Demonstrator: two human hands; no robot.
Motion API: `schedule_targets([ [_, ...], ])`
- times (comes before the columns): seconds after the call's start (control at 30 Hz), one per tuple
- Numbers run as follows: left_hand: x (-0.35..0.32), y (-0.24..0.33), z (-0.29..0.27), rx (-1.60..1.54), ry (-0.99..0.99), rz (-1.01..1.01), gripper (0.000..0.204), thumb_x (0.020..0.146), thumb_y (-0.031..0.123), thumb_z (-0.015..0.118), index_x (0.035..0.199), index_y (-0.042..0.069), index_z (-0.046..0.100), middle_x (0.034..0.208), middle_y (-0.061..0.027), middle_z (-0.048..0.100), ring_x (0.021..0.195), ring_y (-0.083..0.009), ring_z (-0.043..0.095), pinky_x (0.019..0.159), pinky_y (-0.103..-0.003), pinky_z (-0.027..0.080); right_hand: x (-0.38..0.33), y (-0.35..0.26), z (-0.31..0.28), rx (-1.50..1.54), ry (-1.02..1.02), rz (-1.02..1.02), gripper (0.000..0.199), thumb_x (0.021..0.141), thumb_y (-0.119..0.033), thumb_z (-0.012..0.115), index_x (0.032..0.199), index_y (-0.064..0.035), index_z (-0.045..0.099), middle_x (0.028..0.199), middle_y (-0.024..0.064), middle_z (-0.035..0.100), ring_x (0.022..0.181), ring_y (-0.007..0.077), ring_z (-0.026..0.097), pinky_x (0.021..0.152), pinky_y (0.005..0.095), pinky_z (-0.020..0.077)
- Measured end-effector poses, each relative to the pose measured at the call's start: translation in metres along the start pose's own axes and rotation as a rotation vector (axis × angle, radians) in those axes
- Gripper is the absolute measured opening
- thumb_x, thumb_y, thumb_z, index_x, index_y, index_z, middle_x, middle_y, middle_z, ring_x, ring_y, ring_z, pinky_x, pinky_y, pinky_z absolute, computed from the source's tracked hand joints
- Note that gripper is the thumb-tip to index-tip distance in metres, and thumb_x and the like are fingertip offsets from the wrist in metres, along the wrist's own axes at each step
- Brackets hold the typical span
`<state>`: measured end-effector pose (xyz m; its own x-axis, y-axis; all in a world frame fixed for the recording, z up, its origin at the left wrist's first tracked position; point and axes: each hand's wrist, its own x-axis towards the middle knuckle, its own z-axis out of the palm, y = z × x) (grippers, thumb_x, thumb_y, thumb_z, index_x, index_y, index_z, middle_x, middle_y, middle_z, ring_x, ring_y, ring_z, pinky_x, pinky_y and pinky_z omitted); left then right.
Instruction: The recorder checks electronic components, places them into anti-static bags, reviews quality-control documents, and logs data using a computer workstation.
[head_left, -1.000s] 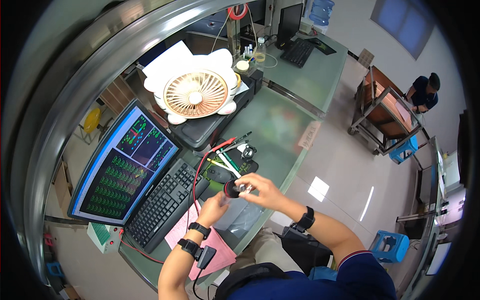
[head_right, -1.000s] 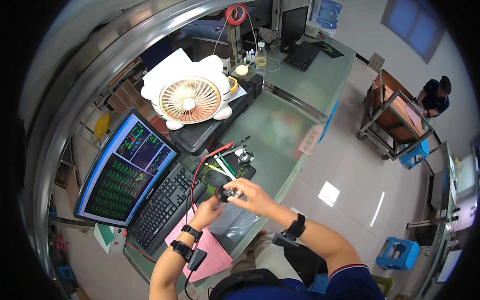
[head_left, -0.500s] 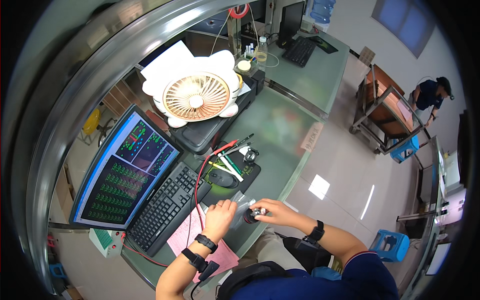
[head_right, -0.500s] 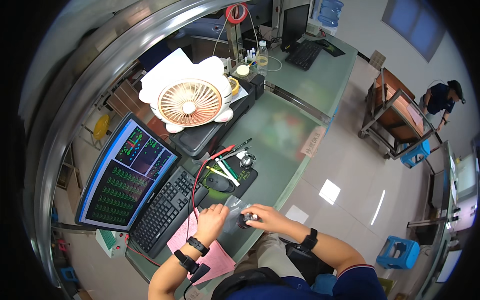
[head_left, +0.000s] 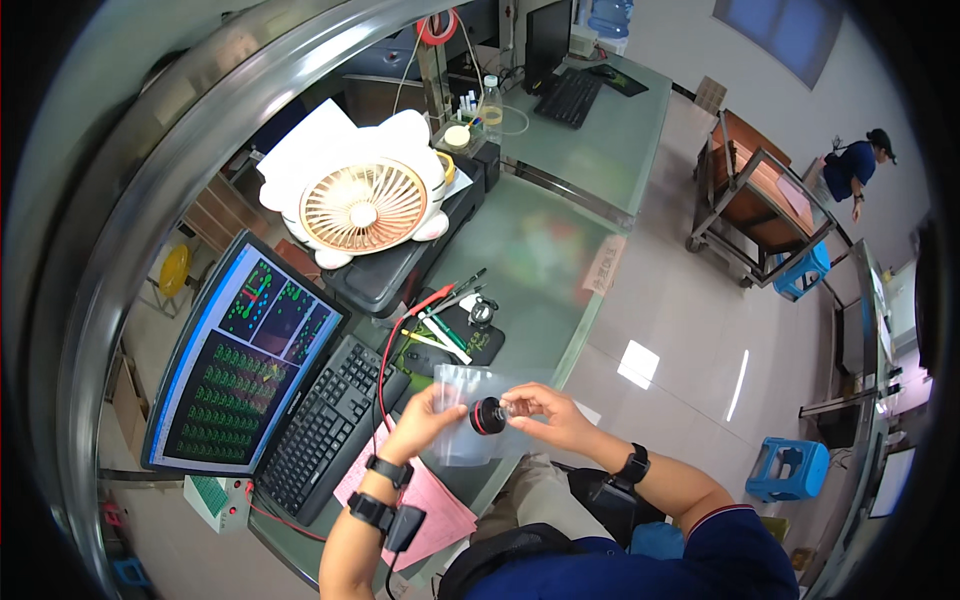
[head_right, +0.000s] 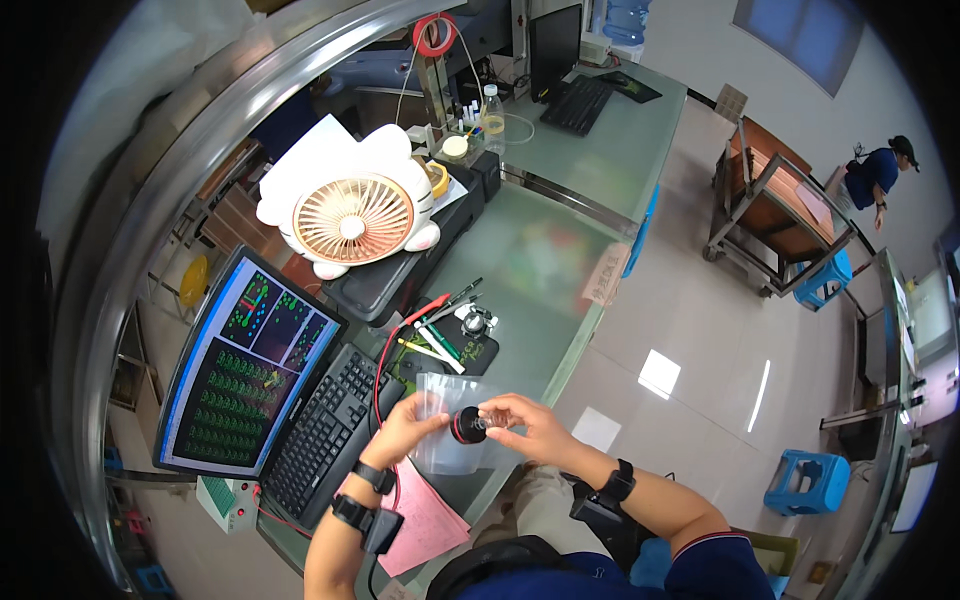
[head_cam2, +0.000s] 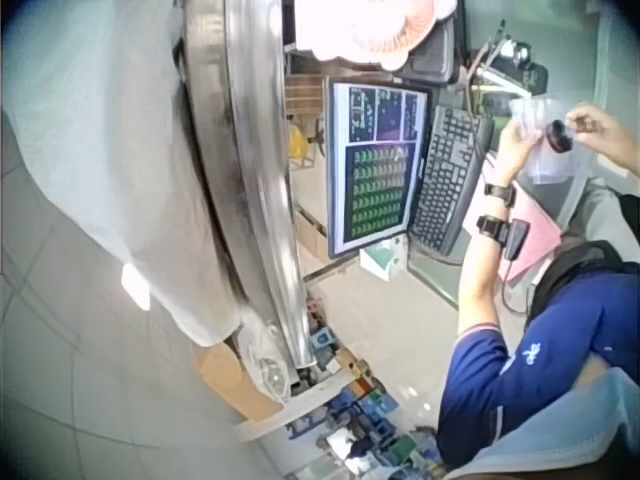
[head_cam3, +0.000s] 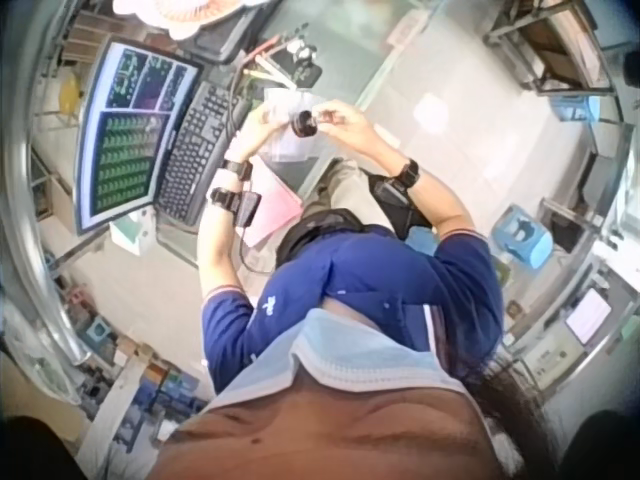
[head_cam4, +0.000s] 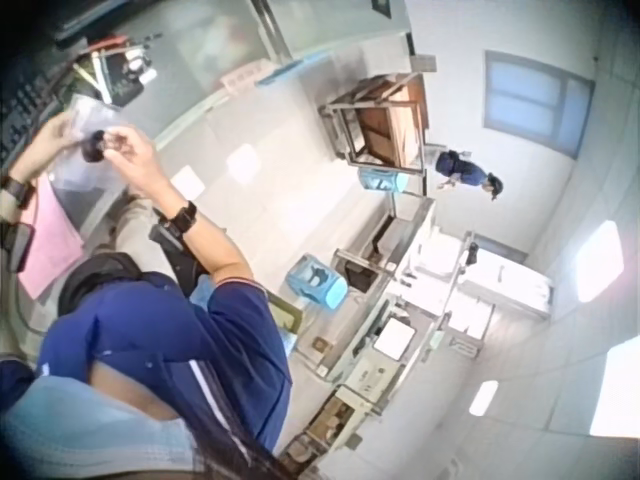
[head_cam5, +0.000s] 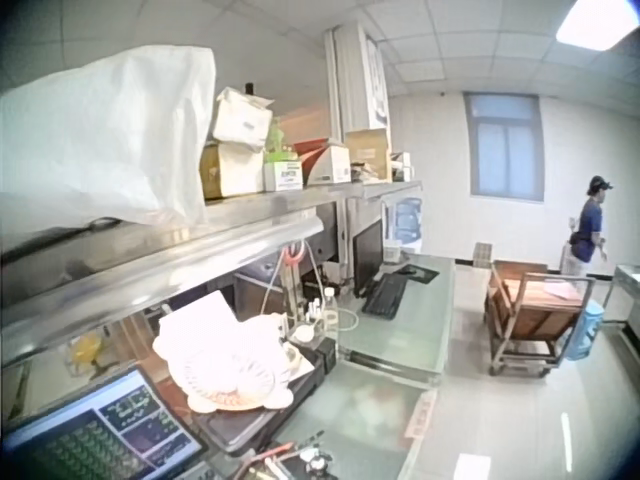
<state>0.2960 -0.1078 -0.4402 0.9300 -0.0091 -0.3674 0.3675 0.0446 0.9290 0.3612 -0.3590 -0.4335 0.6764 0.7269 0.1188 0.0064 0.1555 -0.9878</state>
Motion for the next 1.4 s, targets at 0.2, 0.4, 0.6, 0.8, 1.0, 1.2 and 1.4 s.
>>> schedule_targets([
  [0.2, 0.03, -0.089, -0.069, 0.501, 0.036, 0.1, 0.048, 0.083, 0.01, 0.072, 0.127, 0.002, 0.054, 0.11, -0.0162, 0.068, 0.099, -0.0278, 0.067, 0.087, -0.036, 0.051, 0.03, 0.052, 0.028, -0.529, -0.12, 0.045, 0.034, 0.09, -0.019, 0.068, 0.123, -0.0109, 0.061, 0.116, 0.009, 0.059, 0.092, 0.0207, 0.063, 0.081, 0.0312, 0.0515],
  [0.4, 0.027, -0.044, -0.045, 0.825, 0.074, -0.049, 0.077, 0.08, 0.007, 0.071, 0.145, 0.01, 0.031, 0.115, -0.0205, 0.064, 0.109, -0.0409, 0.06, 0.088, -0.043, 0.05, 0.045, 0.076, 0.051, -0.668, -0.205, -0.007, 0.036, 0.09, -0.022, 0.067, 0.124, -0.0129, 0.058, 0.114, 0.009, 0.059, 0.093, 0.0279, 0.065, 0.079, 0.0377, 0.0541],
  [0.6, -0.016, -0.03, -0.042, 0.927, 0.568, 0.39, 0.046, 0.08, 0.006, 0.07, 0.123, 0.005, 0.052, 0.107, -0.012, 0.062, 0.096, -0.0307, 0.06, 0.084, -0.04, 0.049, 0.058, 0.082, 0.061, -0.8, -0.205, -0.018, 0.042, 0.09, -0.03, 0.066, 0.128, -0.0146, 0.054, 0.12, 0.0092, 0.057, 0.095, 0.0316, 0.065, 0.079, 0.0432, 0.0536],
  [0.8, -0.186, -0.075, -0.048, 0.417, 0.299, -0.052, 0.018, 0.095, 0.02, 0.063, 0.092, 0.003, 0.065, 0.081, 0.0005, 0.064, 0.073, -0.0071, 0.055, 0.066, -0.024, 0.046, 0.038, 0.023, 0.024, -0.738, -0.058, 0.197, 0.042, 0.095, -0.031, 0.06, 0.132, -0.012, 0.053, 0.122, 0.0139, 0.057, 0.092, 0.0293, 0.065, 0.08, 0.0373, 0.0528],
  [1.0, -0.379, -0.232, 0.013, -0.158, 0.193, -0.628, 0.033, 0.096, 0.035, 0.059, 0.113, 0.007, 0.067, 0.103, -0.0075, 0.07, 0.089, -0.0133, 0.063, 0.075, -0.028, 0.049, -0.082, 0.098, -0.111, -0.419, 0.397, 0.578, 0.027, 0.098, -0.025, 0.057, 0.111, -0.0027, 0.062, 0.084, 0.0046, 0.063, 0.068, 0.0109, 0.059, 0.061, 0.0269, 0.0509],
  [1.2, -0.463, -0.371, 0.144, -0.378, 0.228, -0.911, 0.04, 0.094, 0.042, 0.057, 0.118, 0.01, 0.061, 0.105, -0.0064, 0.069, 0.099, -0.0187, 0.064, 0.078, -0.038, 0.051, -0.218, 0.141, -0.21, -0.562, -0.172, 1.49, 0.064, 0.085, -0.057, 0.065, 0.122, -0.0054, 0.058, 0.119, 0.0126, 0.059, 0.109, 0.0223, 0.056, 0.088, 0.0497, 0.0478],
  [1.4, -0.481, -0.53, 0.317, -0.171, 0.411, -1.147, 0.074, 0.089, 0.051, 0.059, 0.15, 0.016, 0.035, 0.144, -0.0189, 0.048, 0.13, -0.0363, 0.048, 0.108, -0.043, 0.04, -0.232, 0.163, -0.215, -0.704, -0.391, 1.808, 0.097, 0.08, -0.07, 0.062, 0.145, -0.0019, 0.039, 0.151, 0.0188, 0.038, 0.135, 0.0291, 0.042, 0.109, 0.0431, 0.0356],
])
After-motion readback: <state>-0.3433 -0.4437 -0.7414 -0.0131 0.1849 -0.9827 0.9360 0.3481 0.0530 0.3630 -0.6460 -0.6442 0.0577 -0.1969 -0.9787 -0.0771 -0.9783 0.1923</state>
